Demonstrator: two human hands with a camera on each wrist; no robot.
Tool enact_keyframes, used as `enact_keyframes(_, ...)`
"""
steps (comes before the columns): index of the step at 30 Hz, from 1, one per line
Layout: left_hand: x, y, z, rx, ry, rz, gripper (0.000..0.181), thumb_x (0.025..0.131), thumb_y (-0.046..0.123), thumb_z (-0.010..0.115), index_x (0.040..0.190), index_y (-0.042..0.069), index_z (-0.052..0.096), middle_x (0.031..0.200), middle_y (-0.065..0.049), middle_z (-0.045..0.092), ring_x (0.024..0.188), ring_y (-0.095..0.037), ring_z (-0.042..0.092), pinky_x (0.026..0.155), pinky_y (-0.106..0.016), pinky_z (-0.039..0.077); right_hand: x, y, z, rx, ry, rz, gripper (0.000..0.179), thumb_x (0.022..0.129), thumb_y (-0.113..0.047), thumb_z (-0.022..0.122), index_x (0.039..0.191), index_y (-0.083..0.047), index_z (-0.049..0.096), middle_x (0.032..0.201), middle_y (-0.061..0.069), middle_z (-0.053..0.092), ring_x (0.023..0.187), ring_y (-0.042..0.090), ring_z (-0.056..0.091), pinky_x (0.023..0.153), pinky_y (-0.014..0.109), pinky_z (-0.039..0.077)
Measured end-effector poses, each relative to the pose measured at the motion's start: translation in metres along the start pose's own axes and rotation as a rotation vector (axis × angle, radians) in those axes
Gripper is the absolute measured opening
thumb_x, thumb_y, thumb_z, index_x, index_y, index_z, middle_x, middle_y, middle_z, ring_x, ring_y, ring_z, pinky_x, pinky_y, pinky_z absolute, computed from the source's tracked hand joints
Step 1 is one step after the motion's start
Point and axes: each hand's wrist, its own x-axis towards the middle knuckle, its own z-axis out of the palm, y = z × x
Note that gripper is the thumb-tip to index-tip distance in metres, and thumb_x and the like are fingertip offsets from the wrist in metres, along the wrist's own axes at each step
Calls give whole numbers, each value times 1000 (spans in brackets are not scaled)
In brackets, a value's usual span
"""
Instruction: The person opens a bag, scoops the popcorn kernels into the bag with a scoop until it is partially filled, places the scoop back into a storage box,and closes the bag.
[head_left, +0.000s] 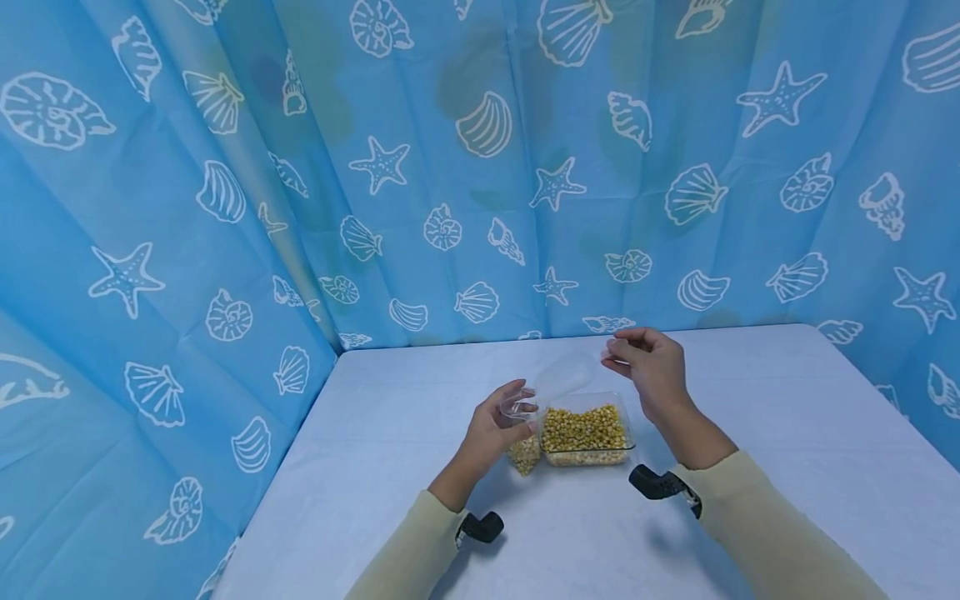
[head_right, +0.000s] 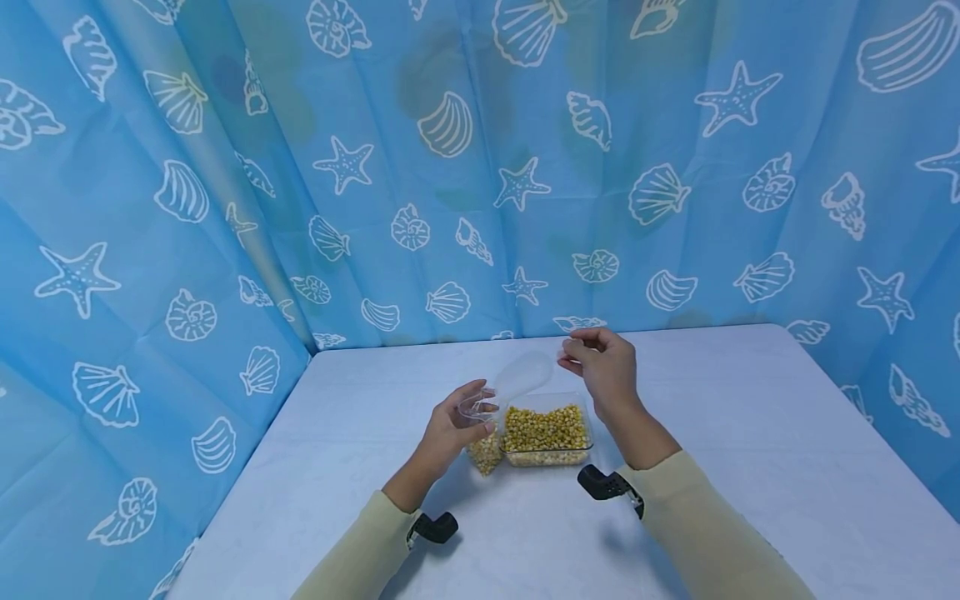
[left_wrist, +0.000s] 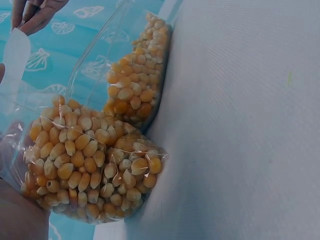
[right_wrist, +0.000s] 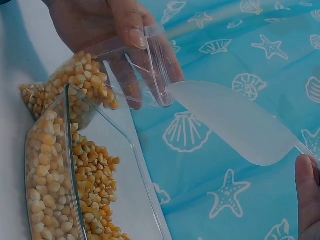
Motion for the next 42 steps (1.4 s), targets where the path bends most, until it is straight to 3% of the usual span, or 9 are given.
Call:
enact_keyframes(14,-1,0,-2,-9,1,14,65,88,-6,65,146,4,38,139,-21,48,123,-36,51,93,-34,50,6,8,-21,103,87,80,17,94,-9,65,109,-3,60,101,13,56,84,17,67,75,29,55)
enact_keyframes(21,-2,0,-3,17,-6,22,65,89,-2,67,147,5,38,138,-13,52,123,-34,52,95,-36,49,4,19,-36,-43,154,88,16,95,-12,63,110,-5,61,104,12,55,86,15,66,74,27,55)
enact_keyframes(28,-1,1,-3,19,0,17,65,88,-5,66,146,5,39,138,-13,52,123,-33,52,98,-43,46,1,31,-48,-211,186,70,25,98,-16,59,118,0,59,107,12,54,89,14,65,74,24,55)
enact_keyframes(37,0,-1,-4,32,-5,17,64,89,-3,66,146,5,39,137,-12,53,122,-33,53,95,-35,48,0,38,-51,-312,177,3,25,98,-11,58,118,2,62,105,15,57,84,13,66,73,21,55)
enact_keyframes(42,0,-3,-4,25,-11,15,64,88,-4,66,146,5,40,138,-14,52,122,-34,53,94,-34,49,-2,46,-49,-336,151,6,25,98,-12,59,118,2,62,104,16,57,83,12,66,72,20,54)
